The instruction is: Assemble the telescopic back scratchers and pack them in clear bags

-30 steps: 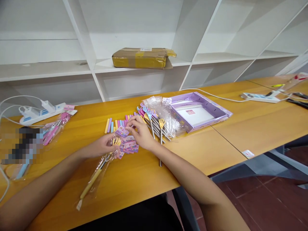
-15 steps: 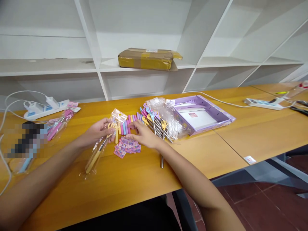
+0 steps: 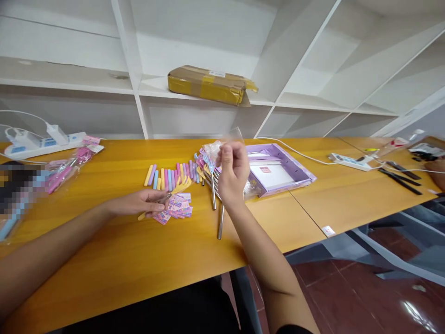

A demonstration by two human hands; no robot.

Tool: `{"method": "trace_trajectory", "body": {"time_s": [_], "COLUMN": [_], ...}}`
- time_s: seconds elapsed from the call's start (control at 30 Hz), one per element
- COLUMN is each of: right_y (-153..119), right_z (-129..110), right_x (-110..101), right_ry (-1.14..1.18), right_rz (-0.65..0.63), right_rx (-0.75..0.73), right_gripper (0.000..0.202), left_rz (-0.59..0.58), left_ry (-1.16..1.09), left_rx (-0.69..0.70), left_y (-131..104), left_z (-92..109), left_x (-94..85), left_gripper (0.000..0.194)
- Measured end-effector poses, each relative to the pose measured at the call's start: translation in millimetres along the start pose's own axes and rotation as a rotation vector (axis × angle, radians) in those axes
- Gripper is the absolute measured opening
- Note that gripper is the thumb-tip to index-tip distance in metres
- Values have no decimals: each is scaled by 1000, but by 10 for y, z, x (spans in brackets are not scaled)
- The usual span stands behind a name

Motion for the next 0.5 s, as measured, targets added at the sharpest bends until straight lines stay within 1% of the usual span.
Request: {"method": "trace_trajectory", "body": {"time_s": [0.07, 0.1, 0.13, 0.17, 0.23, 0.27, 0.33, 0.4, 0.43, 0.47, 0.5], "right_y": [31, 65, 131, 234, 511, 675, 1003, 1266, 1359, 1425, 1464], "right_z": [39, 41, 22, -18, -145, -212, -317, -360, -335, -266, -141], "right_x": [112, 122, 56, -84, -515, -710, -1064, -1313, -1376, -1392, -1363], "right_ry": [119, 173, 227, 280, 368, 362, 264, 82, -35, -176, -344], "right_rz": [-219, -293, -295, -233, -41, -30, -49, -68, -79, -100, -141], "right_rx": [68, 92, 91, 66, -25, -34, 16, 73, 102, 138, 195], "right_gripper": [28, 27, 24, 21, 16, 16, 14, 21, 26, 29, 32], "left_rz": [-7, -15, -23, -29, -38, -39, -25, 12, 37, 65, 95], "left_ry": [32, 51, 71, 90, 104, 95, 54, 1, -19, -33, -40], "left_rx": [19, 22, 17, 4, -13, -16, -18, -20, -20, -14, 0], "left_y": [-13, -20, -27, -34, -42, -43, -38, -24, -16, -7, 1], "left_z": [33, 50, 63, 70, 77, 76, 56, 16, -6, -25, -37], "left_x": [7, 20, 35, 48, 67, 68, 49, 6, -18, -42, -63], "left_gripper": [28, 28, 28, 28, 28, 27, 24, 19, 17, 15, 14]}}
Point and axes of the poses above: each hand's wrist, its own y-axis towards the middle knuckle, its own x-axis out of the palm, z = x × y, the point moved 6 cm from there along y, towards the middle knuckle, and after that the axes turned 9 degrees about -z, right-handed, at the moved point
